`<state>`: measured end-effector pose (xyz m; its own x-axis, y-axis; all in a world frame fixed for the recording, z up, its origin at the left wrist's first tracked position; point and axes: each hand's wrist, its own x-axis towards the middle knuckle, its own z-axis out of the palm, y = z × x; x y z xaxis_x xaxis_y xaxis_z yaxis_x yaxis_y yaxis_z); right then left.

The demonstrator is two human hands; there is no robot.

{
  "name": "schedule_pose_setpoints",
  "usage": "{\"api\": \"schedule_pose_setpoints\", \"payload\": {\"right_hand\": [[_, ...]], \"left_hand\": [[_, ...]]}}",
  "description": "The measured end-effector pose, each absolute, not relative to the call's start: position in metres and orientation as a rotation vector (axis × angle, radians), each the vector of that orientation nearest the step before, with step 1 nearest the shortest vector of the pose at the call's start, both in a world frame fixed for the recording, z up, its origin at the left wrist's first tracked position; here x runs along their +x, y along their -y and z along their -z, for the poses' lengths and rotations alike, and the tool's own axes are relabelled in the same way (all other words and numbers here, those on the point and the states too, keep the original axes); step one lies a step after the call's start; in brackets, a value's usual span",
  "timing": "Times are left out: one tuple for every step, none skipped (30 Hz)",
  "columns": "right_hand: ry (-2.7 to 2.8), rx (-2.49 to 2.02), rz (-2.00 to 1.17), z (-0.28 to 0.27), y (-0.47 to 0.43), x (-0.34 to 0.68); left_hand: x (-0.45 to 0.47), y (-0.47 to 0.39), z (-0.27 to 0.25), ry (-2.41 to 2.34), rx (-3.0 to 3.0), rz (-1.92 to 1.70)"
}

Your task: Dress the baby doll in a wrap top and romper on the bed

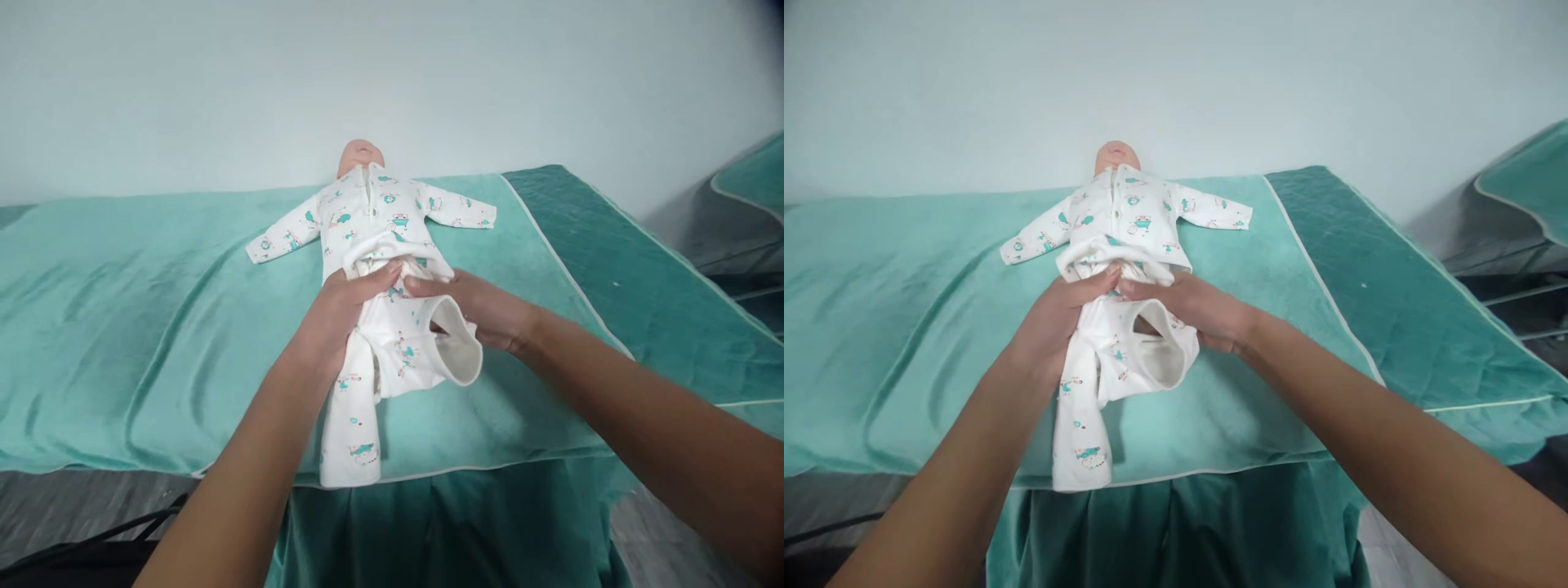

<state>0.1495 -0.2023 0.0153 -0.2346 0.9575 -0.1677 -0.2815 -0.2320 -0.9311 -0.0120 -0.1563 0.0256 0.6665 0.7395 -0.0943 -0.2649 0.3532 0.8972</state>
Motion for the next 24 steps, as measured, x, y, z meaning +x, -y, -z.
{"api": "schedule_pose_setpoints", "payload": {"right_hand": [[1.029, -1.012, -1.678, -0.012, 0.205, 0.151], [1.042, -1.012, -1.684, -0.011, 0.208, 0.152], [1.049, -1.012, -1.668, -0.010, 0.211, 0.153], [1.051, -1.021, -1.646, -0.010, 0.214, 0.154], [1.047, -1.045, -1.629, -0.011, 0.218, 0.155], [1.035, -1.091, -1.619, -0.011, 0.223, 0.155], [1.019, -1.147, -1.614, -0.011, 0.228, 0.155], [1.008, -1.205, -1.602, -0.010, 0.233, 0.156], [1.014, -1.262, -1.575, -0.008, 0.238, 0.156], [1.042, -1.319, -1.527, -0.005, 0.243, 0.155], [1.095, -1.367, -1.458, -0.001, 0.247, 0.155], [1.160, -1.402, -1.371, 0.003, 0.251, 0.154], [1.223, -1.428, -1.279, 0.008, 0.255, 0.152], [1.272, -1.447, -1.194, 0.013, 0.259, 0.150], [1.303, -1.454, -1.125, 0.018, 0.262, 0.148], [1.320, -1.451, -1.081, 0.023, 0.266, 0.145], [1.330, -1.443, -1.063, 0.026, 0.269, 0.142], [1.333, -1.435, -1.064, 0.028, 0.273, 0.139], [1.337, -1.423, -1.082, 0.029, 0.277, 0.135], [1.340, -1.410, -1.115, 0.028, 0.280, 0.132], [1.338, -1.402, -1.163, 0.026, 0.284, 0.130], [1.338, -1.401, -1.212, 0.023, 0.287, 0.128], [1.339, -1.410, -1.238, 0.021, 0.290, 0.126], [1.347, -1.426, -1.237, 0.019, 0.292, 0.125]], "left_hand": [[-0.012, 0.156, -0.025, -0.565, 1.015, -0.681], [-0.012, 0.157, -0.025, -0.586, 1.024, -0.662], [-0.013, 0.157, -0.025, -0.608, 1.040, -0.638], [-0.015, 0.159, -0.026, -0.627, 1.057, -0.607], [-0.017, 0.161, -0.027, -0.645, 1.074, -0.573], [-0.019, 0.164, -0.027, -0.669, 1.095, -0.538], [-0.021, 0.166, -0.028, -0.699, 1.123, -0.500], [-0.022, 0.169, -0.029, -0.738, 1.167, -0.463], [-0.022, 0.172, -0.030, -0.788, 1.235, -0.429], [-0.022, 0.175, -0.031, -0.848, 1.330, -0.394], [-0.021, 0.178, -0.032, -0.916, 1.448, -0.355], [-0.020, 0.181, -0.033, -0.982, 1.580, -0.310], [-0.020, 0.184, -0.034, -1.038, 1.712, -0.263], [-0.019, 0.188, -0.036, -1.079, 1.831, -0.219], [-0.020, 0.192, -0.038, -1.097, 1.925, -0.181], [-0.021, 0.196, -0.040, -1.090, 1.990, -0.154], [-0.022, 0.200, -0.043, -1.063, 2.025, -0.139], [-0.024, 0.203, -0.046, -1.028, 2.038, -0.132], [-0.027, 0.207, -0.049, -0.997, 2.036, -0.133], [-0.030, 0.210, -0.051, -0.978, 2.032, -0.133], [-0.033, 0.212, -0.053, -0.976, 2.030, -0.129], [-0.036, 0.214, -0.054, -0.993, 2.036, -0.122], [-0.038, 0.215, -0.055, -1.020, 2.046, -0.112], [-0.040, 0.216, -0.054, -1.047, 2.055, -0.106]]}}
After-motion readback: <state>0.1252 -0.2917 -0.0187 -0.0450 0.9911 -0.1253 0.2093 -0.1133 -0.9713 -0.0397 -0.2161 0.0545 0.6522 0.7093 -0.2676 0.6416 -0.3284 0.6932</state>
